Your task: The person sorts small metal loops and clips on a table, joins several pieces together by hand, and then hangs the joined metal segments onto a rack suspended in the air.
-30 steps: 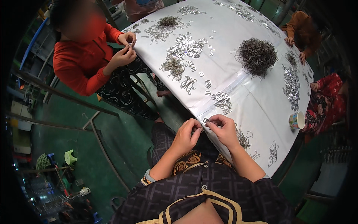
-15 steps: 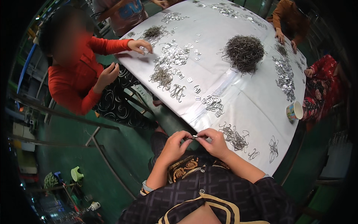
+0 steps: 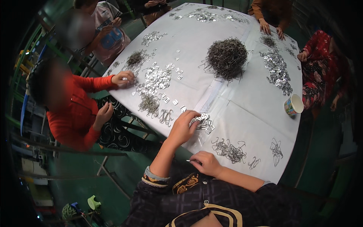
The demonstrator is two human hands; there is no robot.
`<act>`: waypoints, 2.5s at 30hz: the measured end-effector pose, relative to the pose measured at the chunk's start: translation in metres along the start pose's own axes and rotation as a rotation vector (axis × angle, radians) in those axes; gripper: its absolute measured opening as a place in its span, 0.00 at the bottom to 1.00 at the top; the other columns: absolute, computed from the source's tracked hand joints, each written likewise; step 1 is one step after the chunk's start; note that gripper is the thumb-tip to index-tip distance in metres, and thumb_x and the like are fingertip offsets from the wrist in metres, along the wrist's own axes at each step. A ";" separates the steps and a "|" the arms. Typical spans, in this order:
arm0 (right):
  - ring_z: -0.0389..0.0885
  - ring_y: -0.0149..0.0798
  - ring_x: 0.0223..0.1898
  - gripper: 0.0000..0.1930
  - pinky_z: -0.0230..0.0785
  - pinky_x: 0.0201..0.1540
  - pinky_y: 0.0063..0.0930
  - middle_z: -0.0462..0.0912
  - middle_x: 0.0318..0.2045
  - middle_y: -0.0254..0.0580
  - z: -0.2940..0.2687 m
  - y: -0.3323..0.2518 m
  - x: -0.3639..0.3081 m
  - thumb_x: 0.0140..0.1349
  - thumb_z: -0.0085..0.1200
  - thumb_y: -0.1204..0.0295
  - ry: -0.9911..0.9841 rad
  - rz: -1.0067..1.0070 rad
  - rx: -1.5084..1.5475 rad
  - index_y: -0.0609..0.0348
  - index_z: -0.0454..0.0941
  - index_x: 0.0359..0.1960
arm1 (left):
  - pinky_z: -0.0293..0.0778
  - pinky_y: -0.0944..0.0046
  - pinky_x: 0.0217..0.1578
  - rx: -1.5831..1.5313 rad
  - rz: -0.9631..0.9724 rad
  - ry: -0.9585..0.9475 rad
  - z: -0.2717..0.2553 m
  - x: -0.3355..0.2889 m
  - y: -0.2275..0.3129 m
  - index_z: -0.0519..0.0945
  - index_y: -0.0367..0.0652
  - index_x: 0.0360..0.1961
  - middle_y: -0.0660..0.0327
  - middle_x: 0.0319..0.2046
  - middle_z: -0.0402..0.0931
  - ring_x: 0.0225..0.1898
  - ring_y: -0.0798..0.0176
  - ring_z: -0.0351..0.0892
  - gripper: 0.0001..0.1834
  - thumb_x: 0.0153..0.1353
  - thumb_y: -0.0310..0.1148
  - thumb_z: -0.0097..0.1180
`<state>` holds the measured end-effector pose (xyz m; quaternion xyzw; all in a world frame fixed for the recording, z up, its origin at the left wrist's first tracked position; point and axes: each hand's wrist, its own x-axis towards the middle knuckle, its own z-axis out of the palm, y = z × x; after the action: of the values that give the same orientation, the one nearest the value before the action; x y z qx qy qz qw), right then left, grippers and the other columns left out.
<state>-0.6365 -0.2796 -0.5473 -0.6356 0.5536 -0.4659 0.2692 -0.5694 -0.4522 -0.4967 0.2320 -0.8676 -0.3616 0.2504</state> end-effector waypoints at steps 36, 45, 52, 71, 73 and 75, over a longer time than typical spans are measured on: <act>0.80 0.45 0.32 0.09 0.74 0.34 0.38 0.77 0.26 0.40 0.005 0.021 -0.005 0.54 0.54 0.67 -0.060 -0.069 0.023 0.54 0.74 0.35 | 0.62 0.50 0.45 0.575 0.428 0.266 0.101 0.198 0.041 0.70 0.46 0.47 0.60 0.39 0.67 0.43 0.51 0.64 0.38 0.35 0.49 0.73; 0.79 0.49 0.32 0.08 0.74 0.34 0.42 0.78 0.26 0.43 0.008 0.017 -0.006 0.56 0.54 0.67 -0.060 -0.019 0.075 0.53 0.74 0.36 | 0.65 0.57 0.39 0.382 0.381 0.250 0.084 0.224 0.050 0.74 0.46 0.32 0.63 0.31 0.72 0.37 0.54 0.66 0.26 0.32 0.40 0.76; 0.80 0.48 0.33 0.07 0.74 0.34 0.41 0.78 0.27 0.42 0.011 0.025 -0.005 0.57 0.54 0.67 -0.098 0.031 0.075 0.50 0.75 0.37 | 0.68 0.62 0.36 0.208 0.241 0.273 0.061 0.213 0.107 0.72 0.43 0.28 0.64 0.25 0.70 0.34 0.60 0.65 0.25 0.33 0.35 0.77; 0.79 0.46 0.34 0.10 0.73 0.33 0.39 0.77 0.27 0.41 0.004 0.019 -0.004 0.52 0.58 0.67 -0.075 0.011 0.046 0.54 0.74 0.35 | 0.69 0.57 0.47 0.303 0.236 0.165 0.099 0.225 0.049 0.78 0.40 0.42 0.54 0.42 0.76 0.45 0.49 0.74 0.10 0.57 0.26 0.55; 0.79 0.46 0.33 0.10 0.73 0.34 0.39 0.77 0.27 0.43 -0.001 0.015 0.000 0.54 0.57 0.67 -0.121 -0.027 0.082 0.56 0.74 0.35 | 0.69 0.57 0.50 0.407 0.301 -0.023 0.093 0.219 -0.012 0.77 0.40 0.46 0.53 0.47 0.75 0.50 0.49 0.72 0.15 0.57 0.27 0.54; 0.79 0.46 0.33 0.10 0.73 0.35 0.39 0.77 0.27 0.42 -0.001 0.016 0.001 0.55 0.55 0.67 -0.136 -0.060 0.075 0.57 0.74 0.36 | 0.70 0.57 0.50 0.425 0.336 -0.320 0.091 0.196 -0.043 0.76 0.40 0.48 0.53 0.50 0.74 0.53 0.50 0.71 0.17 0.57 0.30 0.55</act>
<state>-0.6442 -0.2843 -0.5601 -0.6718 0.4968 -0.4498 0.3156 -0.7651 -0.5467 -0.5323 0.0729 -0.9784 -0.1575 0.1126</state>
